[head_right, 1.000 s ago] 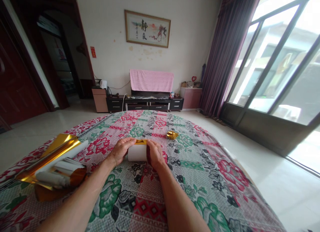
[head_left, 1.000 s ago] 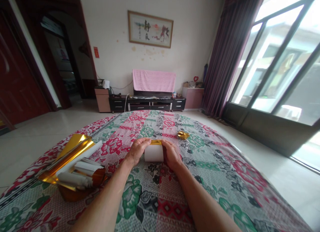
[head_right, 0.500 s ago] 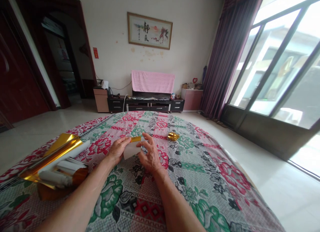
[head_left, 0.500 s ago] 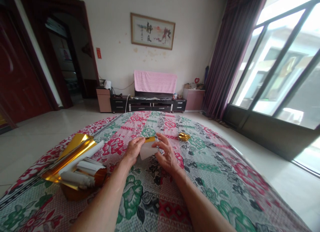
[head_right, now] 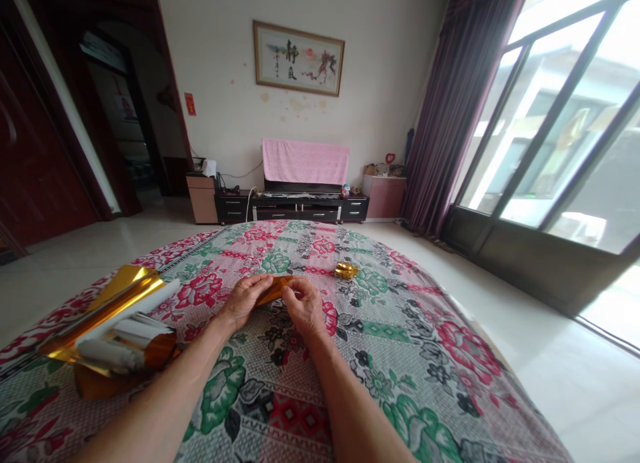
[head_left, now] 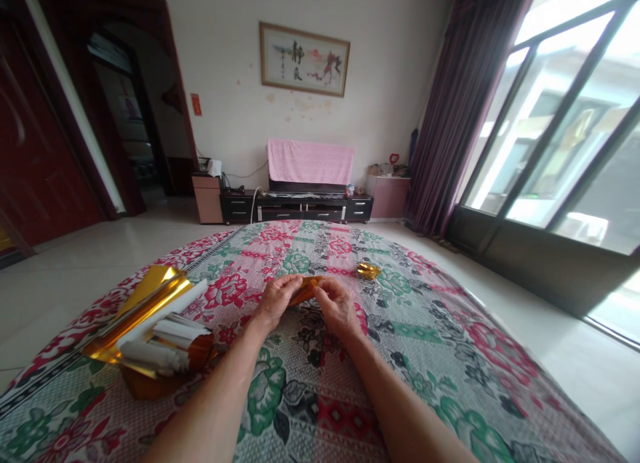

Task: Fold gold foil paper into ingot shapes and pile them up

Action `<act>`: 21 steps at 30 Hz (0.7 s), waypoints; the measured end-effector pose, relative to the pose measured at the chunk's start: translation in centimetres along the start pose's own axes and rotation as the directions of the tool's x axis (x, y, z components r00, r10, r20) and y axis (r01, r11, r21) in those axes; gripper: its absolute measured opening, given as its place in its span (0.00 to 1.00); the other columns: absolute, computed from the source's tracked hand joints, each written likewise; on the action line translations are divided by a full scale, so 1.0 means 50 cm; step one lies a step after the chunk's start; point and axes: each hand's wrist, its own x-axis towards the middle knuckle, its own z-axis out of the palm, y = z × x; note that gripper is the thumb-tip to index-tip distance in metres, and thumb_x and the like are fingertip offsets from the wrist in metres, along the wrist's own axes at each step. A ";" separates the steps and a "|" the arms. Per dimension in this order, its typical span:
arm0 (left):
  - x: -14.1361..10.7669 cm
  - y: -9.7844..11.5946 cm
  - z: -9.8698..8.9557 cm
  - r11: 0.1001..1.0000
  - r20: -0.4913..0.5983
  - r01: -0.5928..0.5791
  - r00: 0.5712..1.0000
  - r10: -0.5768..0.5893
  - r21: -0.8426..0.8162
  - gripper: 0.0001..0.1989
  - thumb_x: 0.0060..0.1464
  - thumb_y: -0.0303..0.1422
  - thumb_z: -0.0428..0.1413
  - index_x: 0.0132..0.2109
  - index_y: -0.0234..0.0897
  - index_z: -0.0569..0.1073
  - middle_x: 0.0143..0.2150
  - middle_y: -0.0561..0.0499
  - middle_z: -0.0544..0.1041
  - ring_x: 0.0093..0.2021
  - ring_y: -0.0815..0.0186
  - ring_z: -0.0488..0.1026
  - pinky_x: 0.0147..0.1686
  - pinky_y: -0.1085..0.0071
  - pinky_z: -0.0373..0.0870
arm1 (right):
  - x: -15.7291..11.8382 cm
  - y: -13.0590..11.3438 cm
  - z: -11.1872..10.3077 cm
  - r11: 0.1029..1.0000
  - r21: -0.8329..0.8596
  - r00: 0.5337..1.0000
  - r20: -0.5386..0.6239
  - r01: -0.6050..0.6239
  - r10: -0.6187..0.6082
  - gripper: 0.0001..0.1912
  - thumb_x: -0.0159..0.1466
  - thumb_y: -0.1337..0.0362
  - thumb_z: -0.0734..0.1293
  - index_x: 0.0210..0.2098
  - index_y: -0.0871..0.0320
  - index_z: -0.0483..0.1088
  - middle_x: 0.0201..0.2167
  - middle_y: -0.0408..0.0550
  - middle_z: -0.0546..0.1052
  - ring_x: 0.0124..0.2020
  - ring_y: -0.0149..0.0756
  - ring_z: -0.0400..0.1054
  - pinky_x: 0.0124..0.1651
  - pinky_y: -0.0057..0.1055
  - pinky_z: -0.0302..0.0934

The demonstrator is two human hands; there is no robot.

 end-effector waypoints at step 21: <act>0.000 -0.003 -0.007 0.984 0.100 0.130 0.988 -0.118 -0.120 0.20 0.43 0.40 0.58 0.42 0.32 0.75 0.33 0.45 0.79 0.33 0.61 0.75 0.27 0.70 0.68 | 0.017 0.037 0.006 0.978 0.181 0.980 -0.150 -0.099 0.127 0.07 0.49 0.62 0.64 0.27 0.59 0.66 0.23 0.41 0.70 0.24 0.29 0.63 0.31 0.27 0.61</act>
